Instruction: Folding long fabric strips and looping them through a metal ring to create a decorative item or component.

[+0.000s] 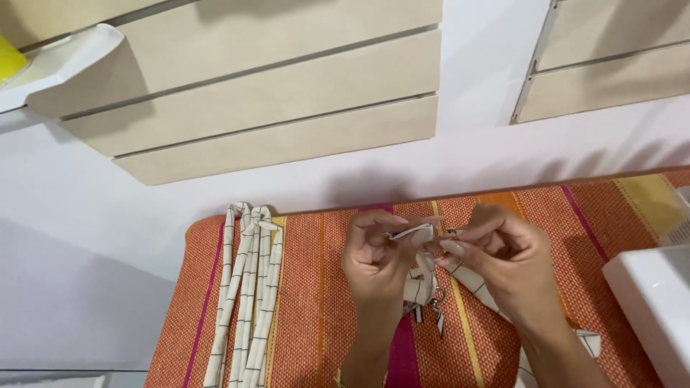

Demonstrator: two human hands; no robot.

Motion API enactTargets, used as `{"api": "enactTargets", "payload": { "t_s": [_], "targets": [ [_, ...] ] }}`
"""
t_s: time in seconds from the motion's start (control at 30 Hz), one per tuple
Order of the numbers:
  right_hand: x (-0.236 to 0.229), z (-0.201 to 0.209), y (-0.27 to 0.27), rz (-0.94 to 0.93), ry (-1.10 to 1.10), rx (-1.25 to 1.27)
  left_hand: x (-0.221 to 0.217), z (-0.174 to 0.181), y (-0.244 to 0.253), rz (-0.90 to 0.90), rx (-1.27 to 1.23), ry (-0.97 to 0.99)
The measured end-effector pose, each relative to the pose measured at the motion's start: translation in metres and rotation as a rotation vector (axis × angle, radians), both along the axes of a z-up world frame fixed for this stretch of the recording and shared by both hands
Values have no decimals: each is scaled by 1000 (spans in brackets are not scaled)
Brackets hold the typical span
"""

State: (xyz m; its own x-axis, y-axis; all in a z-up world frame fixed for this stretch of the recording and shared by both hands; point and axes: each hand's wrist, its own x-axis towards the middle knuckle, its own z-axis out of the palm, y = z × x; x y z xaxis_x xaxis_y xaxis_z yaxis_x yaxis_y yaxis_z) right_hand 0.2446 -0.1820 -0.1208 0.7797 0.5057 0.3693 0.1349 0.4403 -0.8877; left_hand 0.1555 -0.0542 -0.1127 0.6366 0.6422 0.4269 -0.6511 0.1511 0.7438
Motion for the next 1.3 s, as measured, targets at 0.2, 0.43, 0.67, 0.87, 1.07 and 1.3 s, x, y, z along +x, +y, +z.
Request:
{"api": "enactTargets", "payload": {
  "t_s": [0.2,0.43,0.67,0.87,1.07,1.3],
  "targets": [
    [1,1,-2,10,-25,53,2,-4,1,-105,-41,12],
    [3,1,-5,30,-84,45,0,-2,2,-148,-51,-2],
    [0,6,-4,-1,-88,28,-4,2,3,-139,49,37],
    [-2,8,-2,-16,-170,32,-9,8,2,-99,49,129],
    [0,5,-2,-22,-219,64,-11,7,5,-144,75,103],
    [1,0,-2,-41,-324,88,-15,15,-2,-14,219,179]
  ]
}}
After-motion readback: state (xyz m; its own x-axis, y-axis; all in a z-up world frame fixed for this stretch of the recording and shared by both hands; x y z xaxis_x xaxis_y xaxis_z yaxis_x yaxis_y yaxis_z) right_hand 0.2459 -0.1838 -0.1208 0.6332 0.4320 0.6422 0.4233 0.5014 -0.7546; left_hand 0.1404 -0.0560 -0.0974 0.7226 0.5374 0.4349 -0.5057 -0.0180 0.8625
